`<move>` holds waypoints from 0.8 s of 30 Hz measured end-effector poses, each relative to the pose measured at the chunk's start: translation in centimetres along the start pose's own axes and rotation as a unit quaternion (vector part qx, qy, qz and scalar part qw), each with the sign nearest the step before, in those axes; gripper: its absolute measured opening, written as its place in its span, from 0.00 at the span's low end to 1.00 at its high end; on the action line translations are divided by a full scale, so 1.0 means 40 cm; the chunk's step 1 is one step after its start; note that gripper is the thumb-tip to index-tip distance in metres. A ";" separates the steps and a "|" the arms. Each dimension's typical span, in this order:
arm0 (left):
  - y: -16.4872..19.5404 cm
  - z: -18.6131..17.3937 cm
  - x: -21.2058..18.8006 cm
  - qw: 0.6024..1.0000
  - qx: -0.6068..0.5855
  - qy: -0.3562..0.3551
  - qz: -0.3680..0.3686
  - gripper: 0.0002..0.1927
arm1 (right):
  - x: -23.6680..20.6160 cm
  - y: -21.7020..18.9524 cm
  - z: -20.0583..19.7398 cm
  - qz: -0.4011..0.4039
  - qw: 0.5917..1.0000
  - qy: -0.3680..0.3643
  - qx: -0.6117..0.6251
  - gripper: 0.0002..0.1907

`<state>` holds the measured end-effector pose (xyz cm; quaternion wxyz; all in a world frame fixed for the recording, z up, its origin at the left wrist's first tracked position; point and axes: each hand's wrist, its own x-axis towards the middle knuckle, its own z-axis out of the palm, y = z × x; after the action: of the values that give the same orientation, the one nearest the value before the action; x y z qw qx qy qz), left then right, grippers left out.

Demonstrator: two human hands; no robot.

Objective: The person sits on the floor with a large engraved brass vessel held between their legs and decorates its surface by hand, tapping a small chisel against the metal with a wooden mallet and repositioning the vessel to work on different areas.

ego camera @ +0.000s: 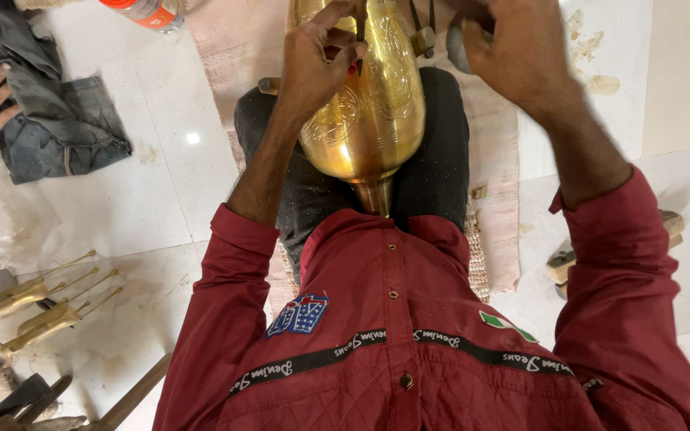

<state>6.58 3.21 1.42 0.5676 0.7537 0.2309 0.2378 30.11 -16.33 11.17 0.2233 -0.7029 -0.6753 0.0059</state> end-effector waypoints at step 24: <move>0.029 -0.023 0.006 0.996 -0.003 -0.087 -0.024 0.22 | -0.006 -0.096 -0.025 0.025 0.997 0.050 -0.056 0.26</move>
<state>6.31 3.77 2.79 0.5935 0.7638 0.1981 0.1585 26.76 -16.89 13.24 0.2166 -0.7305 -0.6448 -0.0610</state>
